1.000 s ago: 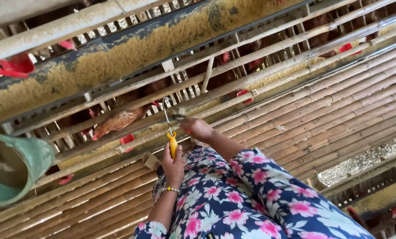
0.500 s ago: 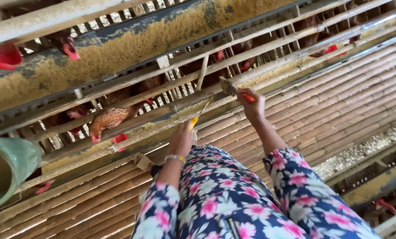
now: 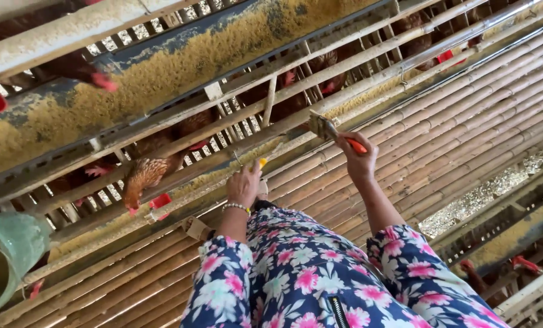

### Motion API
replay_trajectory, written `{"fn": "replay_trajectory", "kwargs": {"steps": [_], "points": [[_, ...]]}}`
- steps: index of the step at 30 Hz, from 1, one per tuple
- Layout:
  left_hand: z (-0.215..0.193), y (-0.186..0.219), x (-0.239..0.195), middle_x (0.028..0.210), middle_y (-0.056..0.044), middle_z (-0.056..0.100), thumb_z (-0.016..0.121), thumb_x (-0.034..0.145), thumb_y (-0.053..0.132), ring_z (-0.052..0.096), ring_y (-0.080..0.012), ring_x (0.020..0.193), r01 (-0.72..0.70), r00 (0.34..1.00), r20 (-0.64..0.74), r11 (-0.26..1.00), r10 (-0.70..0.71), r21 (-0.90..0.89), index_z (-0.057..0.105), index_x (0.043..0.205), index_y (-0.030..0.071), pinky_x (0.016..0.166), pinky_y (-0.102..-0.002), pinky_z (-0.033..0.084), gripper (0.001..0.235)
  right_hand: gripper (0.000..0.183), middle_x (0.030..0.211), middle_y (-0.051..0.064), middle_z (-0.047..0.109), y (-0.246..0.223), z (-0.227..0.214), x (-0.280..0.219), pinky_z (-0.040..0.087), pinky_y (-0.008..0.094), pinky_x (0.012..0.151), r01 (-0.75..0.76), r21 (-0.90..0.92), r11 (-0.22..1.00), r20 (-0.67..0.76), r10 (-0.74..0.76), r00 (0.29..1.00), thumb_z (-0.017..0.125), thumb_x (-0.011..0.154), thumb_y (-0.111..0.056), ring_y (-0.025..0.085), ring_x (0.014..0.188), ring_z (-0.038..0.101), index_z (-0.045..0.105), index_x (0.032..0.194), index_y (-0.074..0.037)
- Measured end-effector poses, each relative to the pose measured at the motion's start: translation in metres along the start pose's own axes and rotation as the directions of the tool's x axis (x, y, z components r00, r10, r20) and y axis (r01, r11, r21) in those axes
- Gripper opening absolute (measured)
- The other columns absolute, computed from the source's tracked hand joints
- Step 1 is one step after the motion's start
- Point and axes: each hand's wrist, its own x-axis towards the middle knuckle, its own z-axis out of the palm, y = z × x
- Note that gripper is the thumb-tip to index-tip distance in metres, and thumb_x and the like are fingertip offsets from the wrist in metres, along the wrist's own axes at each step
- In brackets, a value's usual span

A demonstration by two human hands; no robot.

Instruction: Cleaning a feeding trough in a chicken coop using a brush and a bucket to collect debris.

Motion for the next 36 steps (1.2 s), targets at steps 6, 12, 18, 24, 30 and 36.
{"fn": "replay_trajectory", "kwargs": {"steps": [6,12,18,24,30,36], "points": [[-0.002,0.007,0.005,0.071,-0.008,0.055,0.048,0.093,0.033,0.062,-0.0273,0.053,-0.126,0.956,-0.245,0.980,0.161,0.155,0.052,0.126,0.019,0.046,-0.038,0.051,0.036,0.007,0.072,0.014,0.066,-0.009,0.005,0.008,0.054,0.031,0.070,-0.024,0.132,0.991,-0.061,0.032,0.998,0.071,0.082,0.000,0.016,0.069,0.064,0.072,0.088,-0.004],[0.009,0.014,0.020,0.072,-0.009,0.055,0.046,0.093,0.028,0.061,-0.0278,0.055,-0.174,0.937,-0.279,0.974,0.209,0.146,0.052,0.126,0.020,0.045,-0.038,0.048,0.034,0.006,0.073,0.015,0.064,-0.019,0.013,0.009,0.057,0.033,0.071,-0.076,0.229,0.970,-0.038,0.087,0.995,0.072,0.081,0.001,0.018,0.071,0.065,0.070,0.086,-0.001],[-0.002,-0.005,0.009,0.074,-0.011,0.058,0.048,0.092,0.029,0.063,-0.0320,0.057,-0.162,0.969,-0.178,0.985,0.171,0.067,0.053,0.127,0.021,0.047,-0.043,0.051,0.036,0.007,0.076,0.017,0.064,0.000,0.015,0.012,0.057,0.035,0.068,-0.066,0.231,0.971,-0.049,0.079,0.996,0.073,0.081,0.000,0.020,0.073,0.064,0.070,0.087,0.000],[-0.018,-0.029,-0.004,0.081,-0.011,0.062,0.046,0.091,0.021,0.065,-0.0308,0.060,-0.142,0.988,-0.053,0.989,0.143,0.035,0.049,0.131,0.024,0.050,-0.043,0.053,0.040,0.007,0.077,0.018,0.063,-0.002,0.011,0.019,0.058,0.034,0.068,-0.056,0.272,0.961,-0.082,0.081,0.993,0.073,0.082,0.000,0.018,0.073,0.063,0.069,0.088,0.001],[-0.033,-0.058,-0.035,0.085,-0.012,0.063,0.042,0.097,0.029,0.066,-0.0311,0.062,-0.050,0.997,0.055,0.999,0.049,0.008,0.045,0.133,0.024,0.052,-0.042,0.053,0.037,0.008,0.077,0.016,0.062,0.001,0.014,0.019,0.057,0.031,0.068,-0.056,0.286,0.957,-0.105,0.089,0.990,0.073,0.082,-0.001,0.016,0.072,0.062,0.069,0.088,0.001],[-0.041,-0.084,-0.066,0.091,-0.014,0.065,0.043,0.095,0.035,0.069,-0.0357,0.067,0.062,0.995,0.085,0.998,-0.060,-0.021,0.044,0.132,0.026,0.061,-0.046,0.056,0.038,0.008,0.077,0.018,0.064,0.006,0.023,0.022,0.058,0.031,0.064,-0.027,0.266,0.964,-0.073,0.048,0.996,0.074,0.082,-0.002,0.020,0.071,0.066,0.071,0.088,-0.001]]}}
